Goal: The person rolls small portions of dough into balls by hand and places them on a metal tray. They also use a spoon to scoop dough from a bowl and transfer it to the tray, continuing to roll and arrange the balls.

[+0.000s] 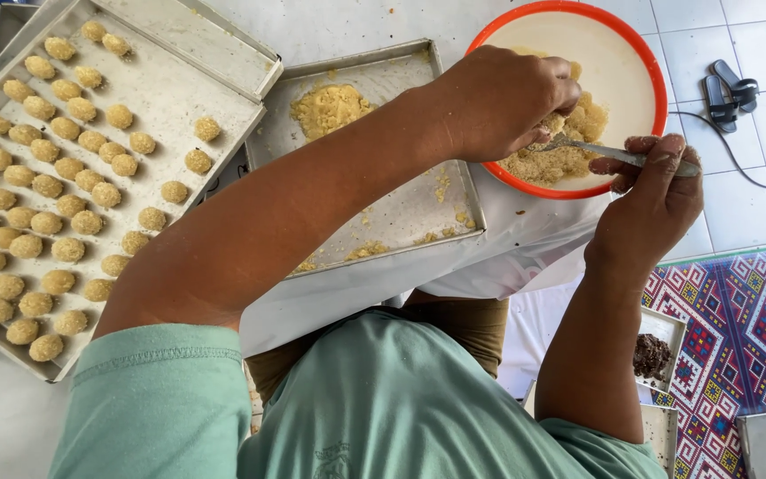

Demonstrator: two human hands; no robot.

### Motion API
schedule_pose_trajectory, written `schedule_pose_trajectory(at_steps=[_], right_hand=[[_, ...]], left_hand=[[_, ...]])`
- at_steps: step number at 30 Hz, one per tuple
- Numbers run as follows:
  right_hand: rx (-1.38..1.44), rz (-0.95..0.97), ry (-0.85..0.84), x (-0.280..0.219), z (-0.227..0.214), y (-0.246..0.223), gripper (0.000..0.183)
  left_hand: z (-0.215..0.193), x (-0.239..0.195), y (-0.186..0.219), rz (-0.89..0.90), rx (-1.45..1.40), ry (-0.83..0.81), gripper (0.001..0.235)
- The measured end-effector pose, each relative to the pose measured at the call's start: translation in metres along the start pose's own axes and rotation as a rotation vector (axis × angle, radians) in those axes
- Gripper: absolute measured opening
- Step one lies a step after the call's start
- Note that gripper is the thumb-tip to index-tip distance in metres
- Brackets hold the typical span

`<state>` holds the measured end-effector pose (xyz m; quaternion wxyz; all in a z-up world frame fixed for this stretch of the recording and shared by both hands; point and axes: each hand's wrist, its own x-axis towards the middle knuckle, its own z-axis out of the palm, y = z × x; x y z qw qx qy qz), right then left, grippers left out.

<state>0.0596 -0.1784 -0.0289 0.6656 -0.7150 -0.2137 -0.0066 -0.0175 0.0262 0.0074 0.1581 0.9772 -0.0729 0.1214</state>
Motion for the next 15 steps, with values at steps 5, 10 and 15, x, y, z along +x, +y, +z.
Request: schedule_pose_trajectory(at_steps=[5, 10, 15], right_hand=[[-0.016, -0.013, 0.005, -0.0009, 0.0014, 0.0012, 0.031], [-0.028, -0.026, -0.003, -0.0012, 0.0011, 0.002, 0.031], [-0.026, 0.004, 0.005, -0.0019, 0.0033, -0.0025, 0.031]], left_hand=[[0.0026, -0.0022, -0.0013, -0.004, 0.028, -0.009, 0.022], [0.0049, -0.0032, -0.0029, 0.002, 0.011, -0.007, 0.021], [0.0036, -0.0037, -0.0023, 0.001, 0.013, -0.006, 0.023]])
